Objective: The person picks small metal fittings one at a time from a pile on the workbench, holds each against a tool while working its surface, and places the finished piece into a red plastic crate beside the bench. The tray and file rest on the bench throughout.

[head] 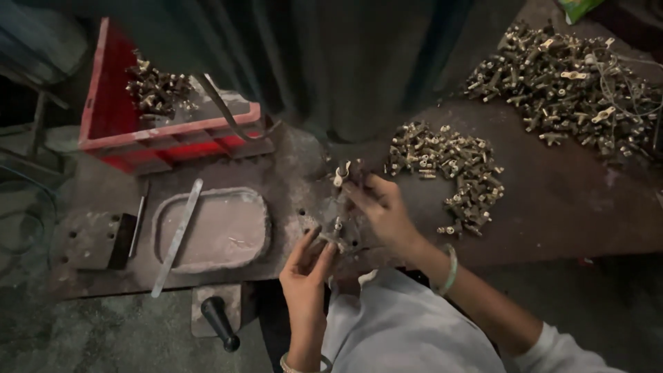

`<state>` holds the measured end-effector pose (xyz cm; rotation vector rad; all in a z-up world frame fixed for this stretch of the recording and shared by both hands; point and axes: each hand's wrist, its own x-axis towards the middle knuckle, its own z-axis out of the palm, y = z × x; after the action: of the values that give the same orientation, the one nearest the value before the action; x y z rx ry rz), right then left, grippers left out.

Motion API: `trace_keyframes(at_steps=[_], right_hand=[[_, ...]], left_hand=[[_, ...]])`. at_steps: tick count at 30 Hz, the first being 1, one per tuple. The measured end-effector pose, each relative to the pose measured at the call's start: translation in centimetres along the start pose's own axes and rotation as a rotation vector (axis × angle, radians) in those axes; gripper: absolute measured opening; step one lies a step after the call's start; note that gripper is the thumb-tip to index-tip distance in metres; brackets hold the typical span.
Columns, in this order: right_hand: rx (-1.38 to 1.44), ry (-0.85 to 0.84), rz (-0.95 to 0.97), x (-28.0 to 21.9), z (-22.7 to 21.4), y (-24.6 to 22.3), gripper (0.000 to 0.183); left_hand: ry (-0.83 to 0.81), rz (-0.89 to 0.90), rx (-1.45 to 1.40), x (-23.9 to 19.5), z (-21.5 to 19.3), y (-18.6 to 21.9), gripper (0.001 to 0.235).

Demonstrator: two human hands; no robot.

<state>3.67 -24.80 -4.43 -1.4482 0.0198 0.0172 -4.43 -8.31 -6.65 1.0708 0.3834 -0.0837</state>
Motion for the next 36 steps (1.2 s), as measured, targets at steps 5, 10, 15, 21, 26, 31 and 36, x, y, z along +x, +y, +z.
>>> trace_keyframes(at_steps=[5, 10, 15, 21, 26, 31, 36], right_hand=[[0.067, -0.148, -0.126, 0.3, -0.3, -0.8, 0.016], [0.012, -0.089, -0.124, -0.1, 0.1, -1.2, 0.018], [0.094, -0.072, -0.089, -0.3, 0.3, -1.1, 0.015], [0.029, 0.014, -0.028, 0.1, 0.2, -0.4, 0.016], [-0.046, -0.146, -0.011, 1.3, -2.3, 1.1, 0.019], [0.072, -0.223, -0.053, 0.6, -3.5, 3.5, 0.025], [-0.251, -0.164, 0.087, 0.2, -5.4, 5.8, 0.023]], left_hand=[[0.034, -0.021, 0.013, -0.5, 0.1, 0.4, 0.047], [0.027, -0.002, 0.021, -0.5, -0.6, -0.2, 0.047], [0.075, -0.025, 0.006, -0.4, -0.6, 0.0, 0.046], [0.102, 0.123, 0.150, 1.6, -1.3, -0.3, 0.043], [-0.046, 0.416, 0.005, -3.1, 5.7, 11.8, 0.040], [-0.181, 1.185, 0.998, 1.1, 4.4, 7.6, 0.038], [-0.143, 0.555, 1.451, 4.0, 2.2, 6.2, 0.037]])
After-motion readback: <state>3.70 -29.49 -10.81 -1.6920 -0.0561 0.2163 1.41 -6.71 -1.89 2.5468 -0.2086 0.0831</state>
